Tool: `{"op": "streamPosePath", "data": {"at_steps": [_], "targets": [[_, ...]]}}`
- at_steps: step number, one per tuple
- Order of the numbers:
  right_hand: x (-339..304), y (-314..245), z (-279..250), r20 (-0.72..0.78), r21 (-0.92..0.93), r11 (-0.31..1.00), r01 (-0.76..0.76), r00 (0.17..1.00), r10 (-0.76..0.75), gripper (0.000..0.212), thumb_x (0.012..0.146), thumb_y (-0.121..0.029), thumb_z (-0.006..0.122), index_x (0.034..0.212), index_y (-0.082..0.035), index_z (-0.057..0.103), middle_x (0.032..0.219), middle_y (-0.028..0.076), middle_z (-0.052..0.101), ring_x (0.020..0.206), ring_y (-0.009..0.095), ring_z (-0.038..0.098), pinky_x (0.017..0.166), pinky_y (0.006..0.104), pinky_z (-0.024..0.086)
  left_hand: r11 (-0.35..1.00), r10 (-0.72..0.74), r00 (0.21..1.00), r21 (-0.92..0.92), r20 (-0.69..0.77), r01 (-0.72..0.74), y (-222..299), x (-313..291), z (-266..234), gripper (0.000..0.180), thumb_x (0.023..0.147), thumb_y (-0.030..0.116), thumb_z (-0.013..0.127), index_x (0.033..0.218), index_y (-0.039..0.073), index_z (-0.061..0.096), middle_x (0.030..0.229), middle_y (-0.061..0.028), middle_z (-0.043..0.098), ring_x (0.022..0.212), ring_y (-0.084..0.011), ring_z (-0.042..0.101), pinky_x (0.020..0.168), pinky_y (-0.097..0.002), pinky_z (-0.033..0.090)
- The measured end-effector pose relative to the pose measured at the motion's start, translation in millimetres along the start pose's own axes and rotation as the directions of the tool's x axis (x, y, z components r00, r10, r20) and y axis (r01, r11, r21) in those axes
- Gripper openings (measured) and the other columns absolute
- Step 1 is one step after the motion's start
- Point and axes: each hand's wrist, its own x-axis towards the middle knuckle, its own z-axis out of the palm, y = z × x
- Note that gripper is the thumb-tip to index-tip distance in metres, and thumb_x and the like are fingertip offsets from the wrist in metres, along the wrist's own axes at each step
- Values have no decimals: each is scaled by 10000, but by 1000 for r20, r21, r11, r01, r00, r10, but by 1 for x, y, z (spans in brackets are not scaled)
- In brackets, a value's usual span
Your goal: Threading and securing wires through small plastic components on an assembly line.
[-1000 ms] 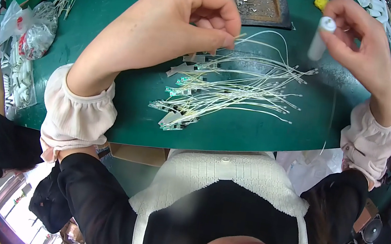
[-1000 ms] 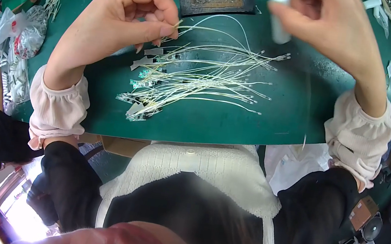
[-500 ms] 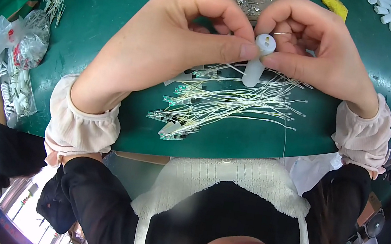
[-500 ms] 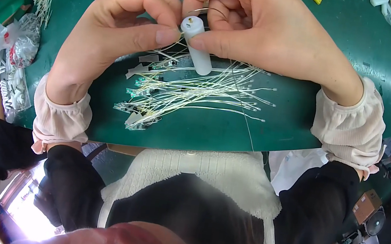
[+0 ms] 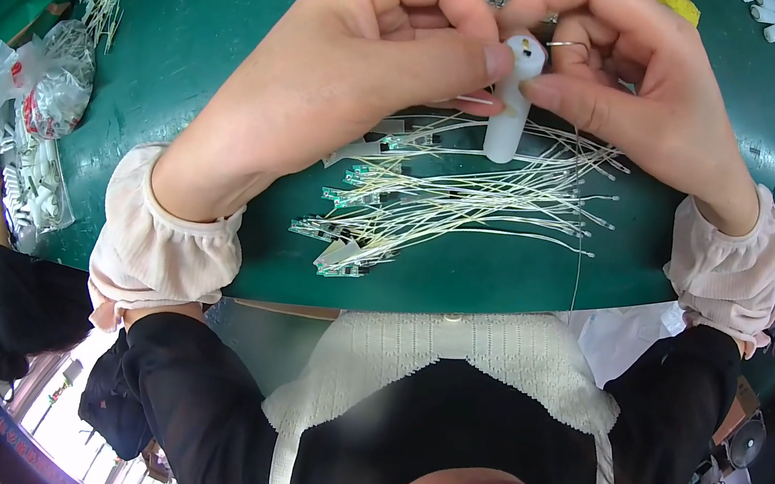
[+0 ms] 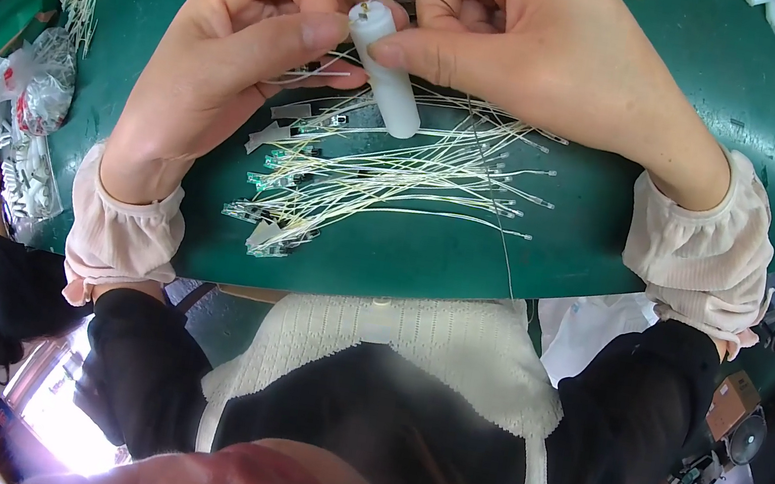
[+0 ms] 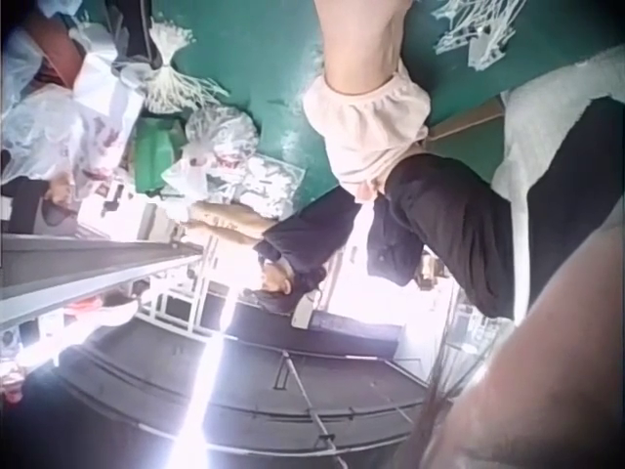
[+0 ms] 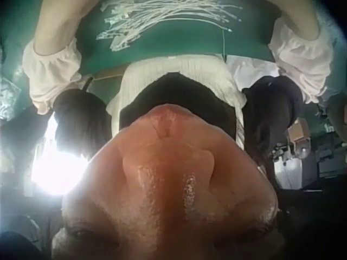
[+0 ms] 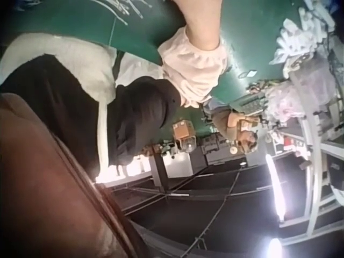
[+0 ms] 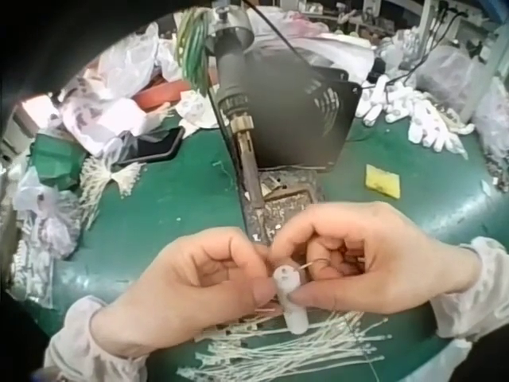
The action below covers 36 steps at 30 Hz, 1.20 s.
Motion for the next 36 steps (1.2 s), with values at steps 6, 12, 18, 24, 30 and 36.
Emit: {"op": "streamPosePath", "data": {"at_steps": [6,12,18,24,30,36], "targets": [[2,12,5,-135,117,991,69,989,-52,208,999,-7,647,1148,-9,503,779,31,641,605,8,520,515,177,376,708,684,558,-241,470,-664,-40,55,-39,51,1019,21,610,1039,-16,579,1246,-158,664,1019,-183,697,914,-304,602],[6,9,2,-96,-2,979,203,975,-202,102,1054,-70,574,1087,-1,507,725,40,638,580,27,518,502,172,368,936,284,952,-248,112,-250,-24,43,-30,53,1024,43,612,1020,-1,581,1165,-130,677,979,-174,697,890,-309,613],[14,8,6,-224,-60,974,220,948,-227,102,1049,-77,576,1074,1,515,728,29,640,560,14,491,498,168,357,764,640,682,-380,354,-521,-32,57,-37,76,1027,82,620,1022,14,587,1122,-108,678,978,-172,696,888,-322,617],[58,36,5,-75,420,305,855,368,-927,98,1045,-73,577,1082,-5,516,740,26,640,577,21,525,501,164,369,766,630,699,-416,338,-490,-29,59,-34,72,1028,85,619,1025,20,589,1099,-98,679,979,-166,691,891,-337,619],[13,-4,16,-307,-73,981,181,932,-195,100,1042,-72,580,1088,-8,518,764,27,640,606,24,543,509,159,373,752,638,700,-456,320,-477,-30,56,-36,70,1026,88,621,1021,25,592,1084,-95,683,957,-163,692,879,-330,617],[19,6,10,-278,-34,959,280,919,-278,101,1039,-76,589,1080,-10,524,751,23,637,592,17,529,503,156,359,905,305,949,-334,73,-265,-12,43,-25,76,1027,98,624,1008,32,591,1080,-90,686,951,-155,691,863,-314,611]]}}
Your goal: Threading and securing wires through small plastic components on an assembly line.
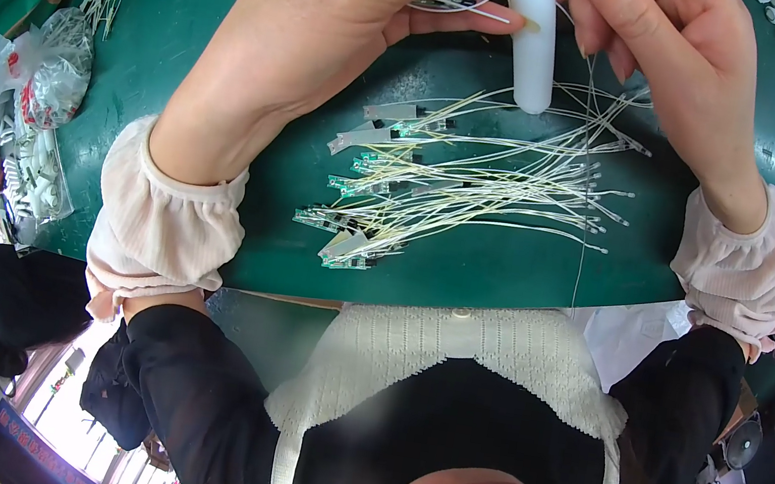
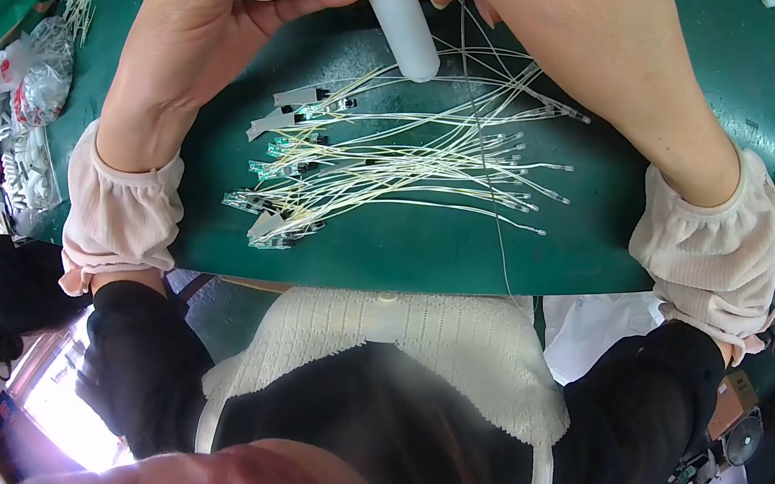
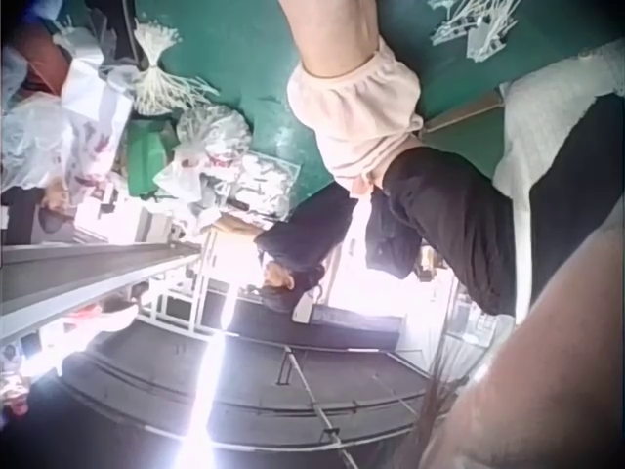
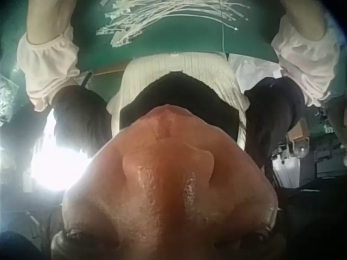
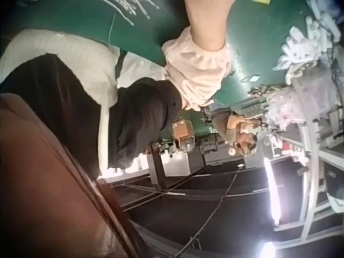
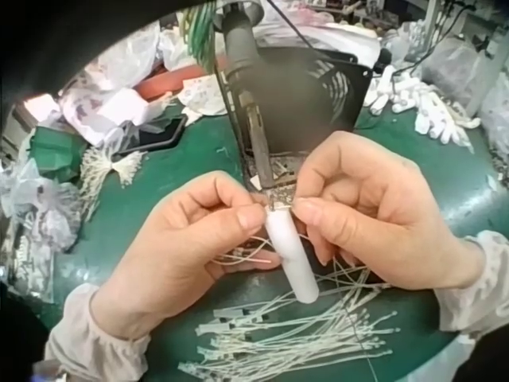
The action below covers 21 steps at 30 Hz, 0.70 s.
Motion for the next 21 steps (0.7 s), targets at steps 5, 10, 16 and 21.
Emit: {"op": "streamPosePath", "data": {"at_steps": [5,10,16,21], "targets": [[0,1,0,-11,-64,998,15,1000,-16,107,1037,-90,598,1068,-14,530,748,23,642,589,17,528,497,156,353,969,245,918,-113,313,-220,-10,3,-13,85,1025,109,631,1006,37,590,1073,-86,689,961,-152,693,873,-308,611],[-4,-9,9,-25,-10,1000,-24,999,24,138,1011,-51,633,1100,-6,537,747,10,635,601,9,535,497,156,359,948,-284,884,32,-371,318,25,-17,33,90,1024,106,634,1004,32,587,1088,-92,685,963,-157,697,878,-314,613],[15,27,5,147,-25,985,172,975,-167,258,954,-3,706,1166,15,559,728,-31,603,586,-22,503,493,147,336,952,270,898,46,349,-304,-11,-8,-11,74,1022,83,631,1017,19,594,1085,-94,678,952,-159,697,880,-317,614],[29,55,11,90,608,555,567,646,-758,304,928,-3,743,1181,16,575,713,-48,591,577,-39,484,489,134,315,940,-314,879,11,-359,340,23,-22,36,74,1019,75,635,1025,14,595,1068,-89,676,942,-151,697,876,-305,612]]}}
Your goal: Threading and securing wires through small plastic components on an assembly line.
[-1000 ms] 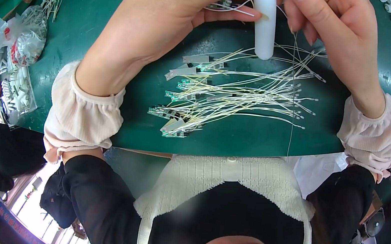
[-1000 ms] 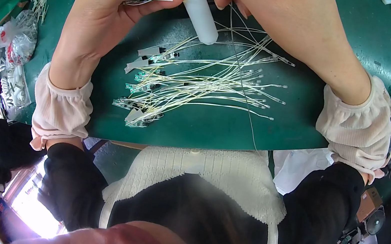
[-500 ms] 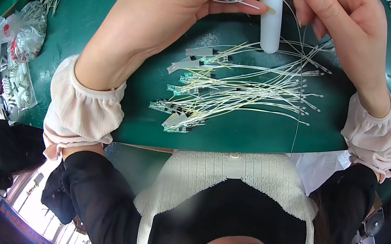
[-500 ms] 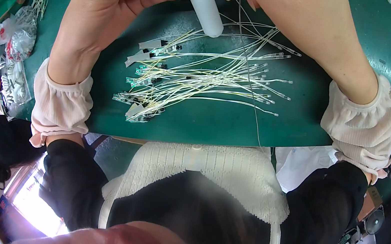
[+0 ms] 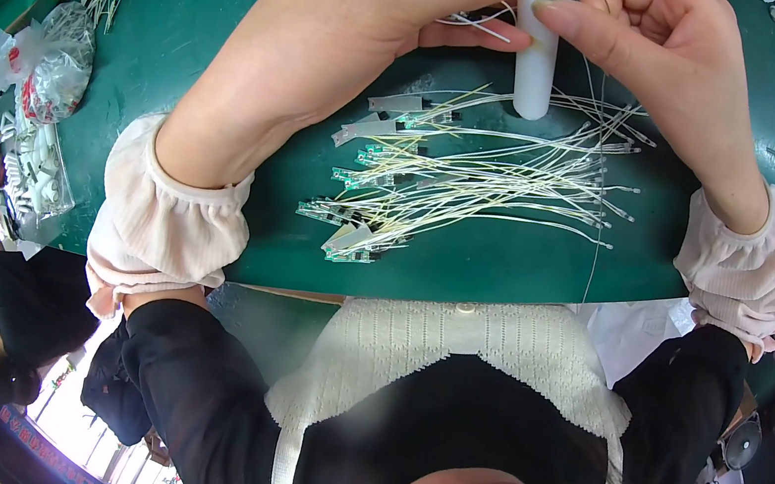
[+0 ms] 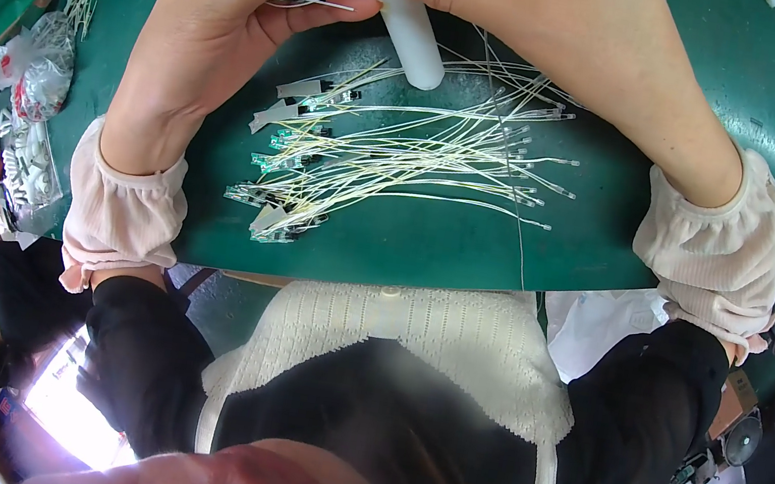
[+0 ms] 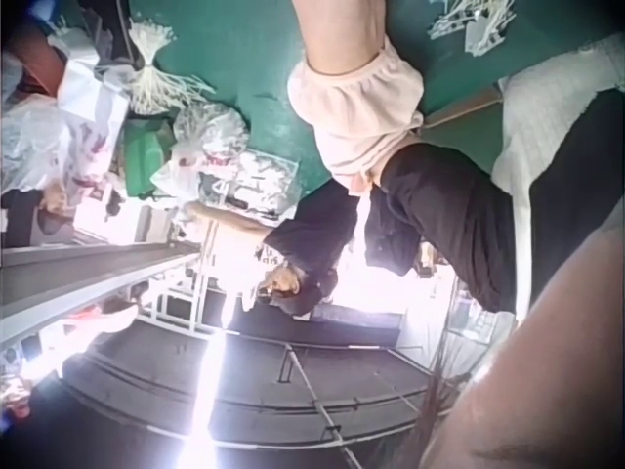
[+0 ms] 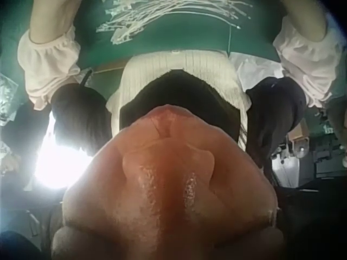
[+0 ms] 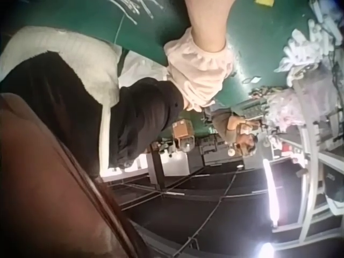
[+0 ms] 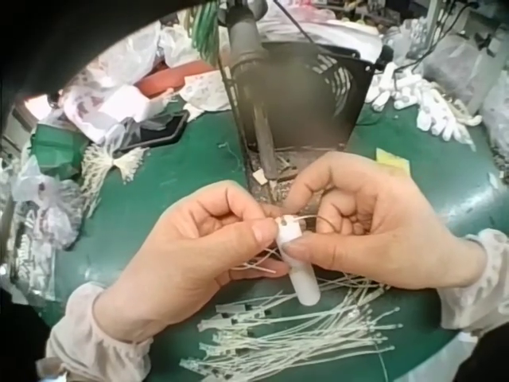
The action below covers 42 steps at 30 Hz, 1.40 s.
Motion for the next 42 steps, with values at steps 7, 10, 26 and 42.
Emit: {"op": "streamPosePath", "data": {"at_steps": [7,10,26,42], "targets": [[-1,-9,-2,-251,-254,807,-533,842,477,252,923,8,745,1137,20,611,713,-60,588,568,-46,471,486,129,317,993,5,1000,120,-9,-4,0,2,6,70,1011,56,644,1030,11,595,1059,-95,686,929,-141,698,872,-273,601],[-6,10,-9,54,-66,997,-37,998,40,249,924,13,742,1138,21,615,710,-62,587,565,-46,468,484,130,318,728,598,489,-176,635,-662,-31,50,-36,69,1001,30,651,1032,4,595,1046,-83,687,929,-125,684,861,-257,585],[30,-57,36,-522,-229,394,-890,454,722,247,936,2,735,1151,21,616,709,-73,574,578,-41,455,494,144,319,-16,444,851,952,282,-307,32,-42,39,169,751,-93,788,886,-6,735,922,-99,694,814,-231,681,688,-294,532],[28,-73,24,-381,-72,380,-922,378,844,317,948,32,701,1250,55,608,704,-68,564,580,-34,427,521,157,301,763,307,951,610,-47,-216,16,-20,21,141,846,-79,774,976,-49,729,931,-92,735,804,-142,691,700,-231,555]]}}
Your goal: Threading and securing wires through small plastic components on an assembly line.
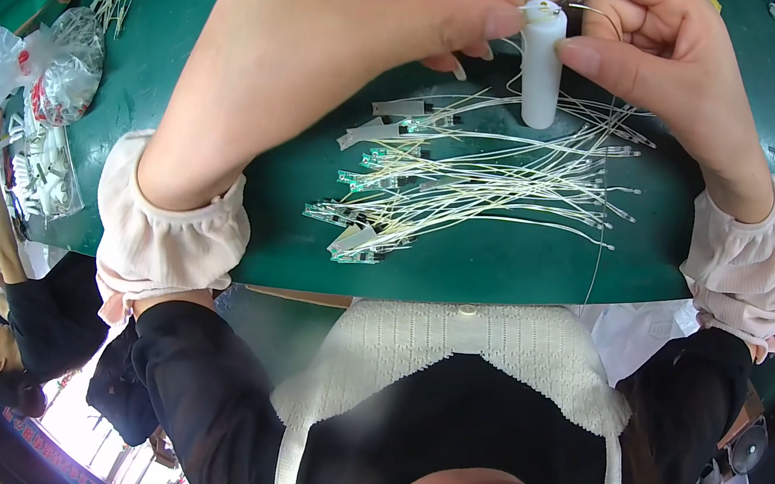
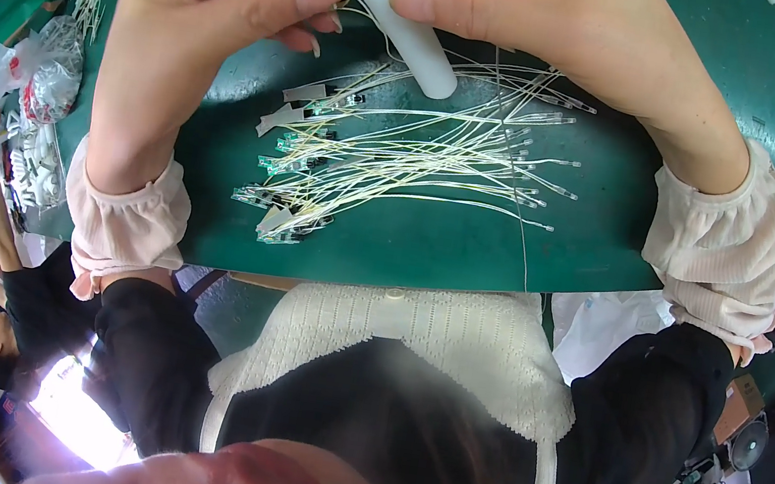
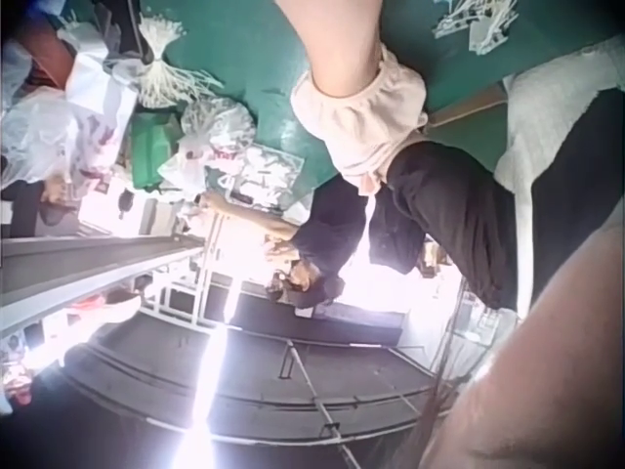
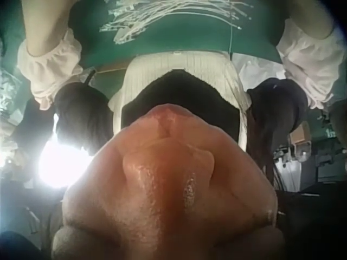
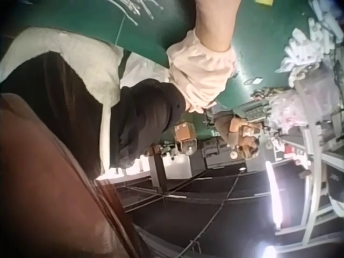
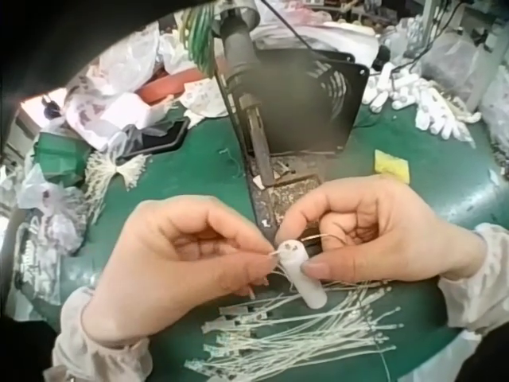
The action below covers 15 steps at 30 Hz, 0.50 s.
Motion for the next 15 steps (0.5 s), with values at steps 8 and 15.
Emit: {"op": "streamPosePath", "data": {"at_steps": [8,15], "targets": [[1,1,-3,19,-2,999,42,999,-42,349,948,37,696,1282,63,599,688,-70,555,574,-33,422,524,155,291,866,210,914,-500,347,-9,-31,20,-7,98,982,41,684,1052,-15,647,1033,-85,705,903,-105,677,795,-226,586],[4,0,0,-6,-25,1000,-17,1000,16,349,949,34,696,1285,53,603,703,-70,561,584,-34,427,529,148,291,705,-264,908,-578,324,411,-27,8,-3,62,1015,38,628,1042,-2,588,1080,-90,693,973,-141,696,907,-296,617]]}}
